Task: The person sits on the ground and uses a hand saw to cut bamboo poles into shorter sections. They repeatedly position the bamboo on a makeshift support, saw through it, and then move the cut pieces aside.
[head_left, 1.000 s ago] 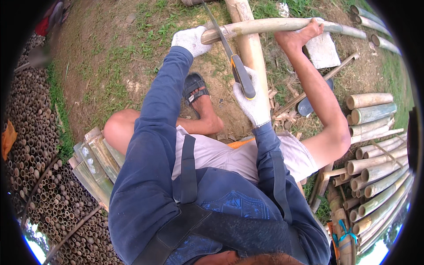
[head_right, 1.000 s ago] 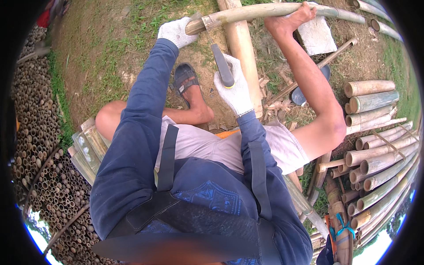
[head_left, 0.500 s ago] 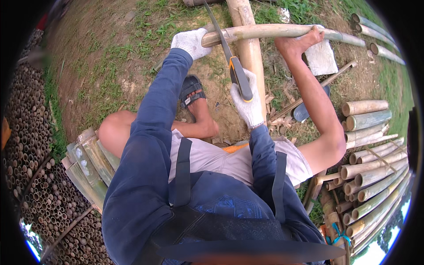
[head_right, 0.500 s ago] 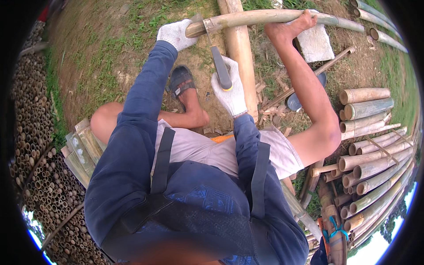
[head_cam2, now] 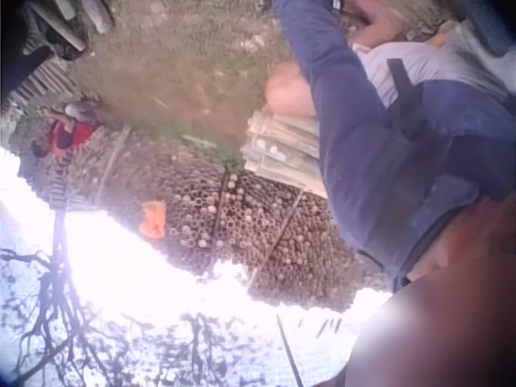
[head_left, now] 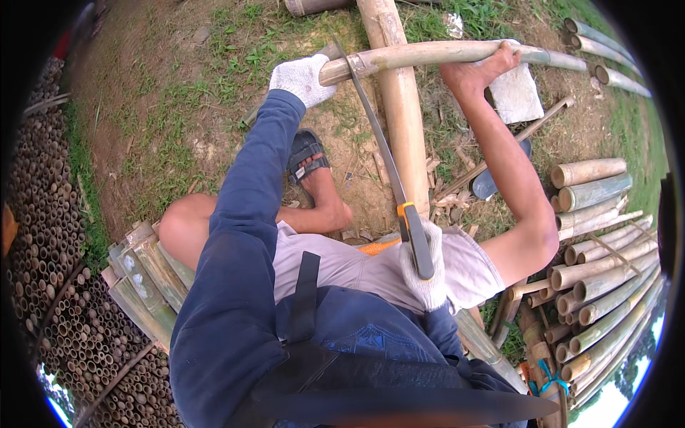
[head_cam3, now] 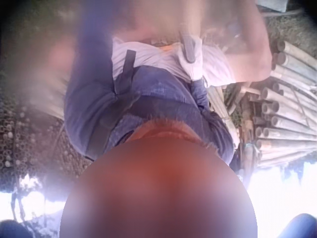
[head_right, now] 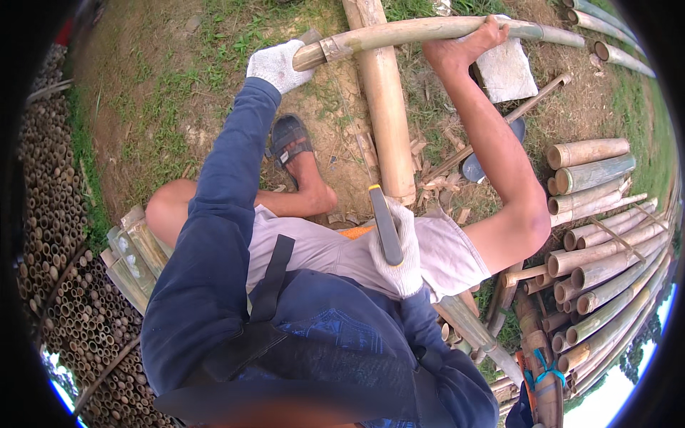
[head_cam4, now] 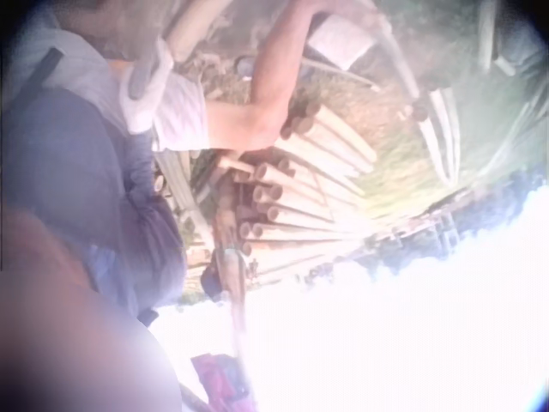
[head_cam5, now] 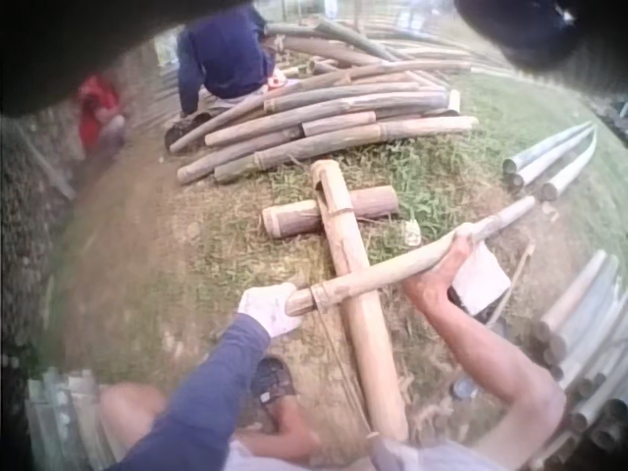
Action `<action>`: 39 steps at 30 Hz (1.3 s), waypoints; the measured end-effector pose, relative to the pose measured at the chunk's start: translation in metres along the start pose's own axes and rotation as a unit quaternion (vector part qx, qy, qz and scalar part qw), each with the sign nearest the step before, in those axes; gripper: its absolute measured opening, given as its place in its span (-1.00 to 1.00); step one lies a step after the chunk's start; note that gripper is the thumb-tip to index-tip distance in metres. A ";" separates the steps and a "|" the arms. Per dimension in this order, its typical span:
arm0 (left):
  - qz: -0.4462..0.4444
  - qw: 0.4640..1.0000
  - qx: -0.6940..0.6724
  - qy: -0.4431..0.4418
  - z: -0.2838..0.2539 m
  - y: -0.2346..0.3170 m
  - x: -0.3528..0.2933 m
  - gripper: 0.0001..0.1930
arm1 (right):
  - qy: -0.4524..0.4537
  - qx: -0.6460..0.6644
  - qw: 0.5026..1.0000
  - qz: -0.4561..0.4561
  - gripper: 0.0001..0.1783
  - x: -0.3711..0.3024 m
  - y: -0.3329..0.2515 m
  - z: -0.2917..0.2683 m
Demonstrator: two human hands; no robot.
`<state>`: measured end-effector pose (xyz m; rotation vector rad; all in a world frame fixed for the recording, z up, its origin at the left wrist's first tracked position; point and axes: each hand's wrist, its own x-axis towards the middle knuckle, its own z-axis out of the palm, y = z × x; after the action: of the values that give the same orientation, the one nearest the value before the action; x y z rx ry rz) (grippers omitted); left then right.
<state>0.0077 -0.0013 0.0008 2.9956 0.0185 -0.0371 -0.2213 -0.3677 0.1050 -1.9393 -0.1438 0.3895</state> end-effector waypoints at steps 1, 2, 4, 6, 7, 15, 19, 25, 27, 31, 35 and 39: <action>0.000 1.000 -0.005 -0.015 0.000 0.000 0.000 -0.53 | 0.006 0.030 0.999 0.011 -0.36 0.043 0.012 0.019; 0.001 1.000 -0.009 -0.011 -0.001 0.001 -0.001 -0.52 | 0.016 0.003 0.998 -0.054 -0.38 0.090 0.025 0.040; -0.004 1.000 0.006 -0.009 -0.002 0.002 -0.002 -0.46 | 0.046 0.035 0.986 -0.153 -0.39 0.162 0.045 0.076; -0.012 1.000 0.011 -0.011 -0.004 0.002 -0.002 -0.45 | 0.047 0.041 0.988 -0.143 -0.41 0.187 0.058 0.087; -0.009 1.000 0.008 -0.015 -0.004 0.003 -0.003 -0.44 | 0.056 0.059 0.981 -0.175 -0.42 0.181 0.059 0.084; -0.001 0.999 -0.036 -0.015 0.004 -0.002 0.003 -0.48 | -0.015 -0.122 0.992 -0.034 -0.33 -0.062 0.000 -0.025; -0.001 1.000 -0.025 0.012 0.004 0.001 0.001 -0.48 | -0.006 0.003 1.000 0.030 -0.34 0.023 0.006 0.007; -0.017 1.000 0.001 -0.016 -0.009 0.010 0.002 -0.43 | 0.042 0.086 0.989 -0.109 -0.43 0.181 0.055 0.085; -0.031 0.998 -0.005 -0.047 -0.009 0.013 0.003 -0.42 | 0.043 0.085 0.988 -0.122 -0.43 0.144 0.055 0.073; -0.042 0.997 -0.004 -0.057 -0.007 0.014 0.006 -0.48 | 0.036 0.080 0.996 -0.019 -0.39 0.004 0.028 0.010; -0.032 0.998 -0.021 -0.044 -0.002 0.011 0.003 -0.51 | 0.035 -0.022 0.999 -0.028 -0.36 -0.033 0.009 -0.010; -0.038 0.998 -0.031 -0.036 0.005 0.007 0.002 -0.46 | 0.049 0.089 0.992 -0.078 -0.33 0.095 0.034 0.048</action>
<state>0.0097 -0.0093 -0.0036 2.9289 0.1228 -0.1492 -0.1506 -0.3124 0.0384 -1.7548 -0.1885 0.1954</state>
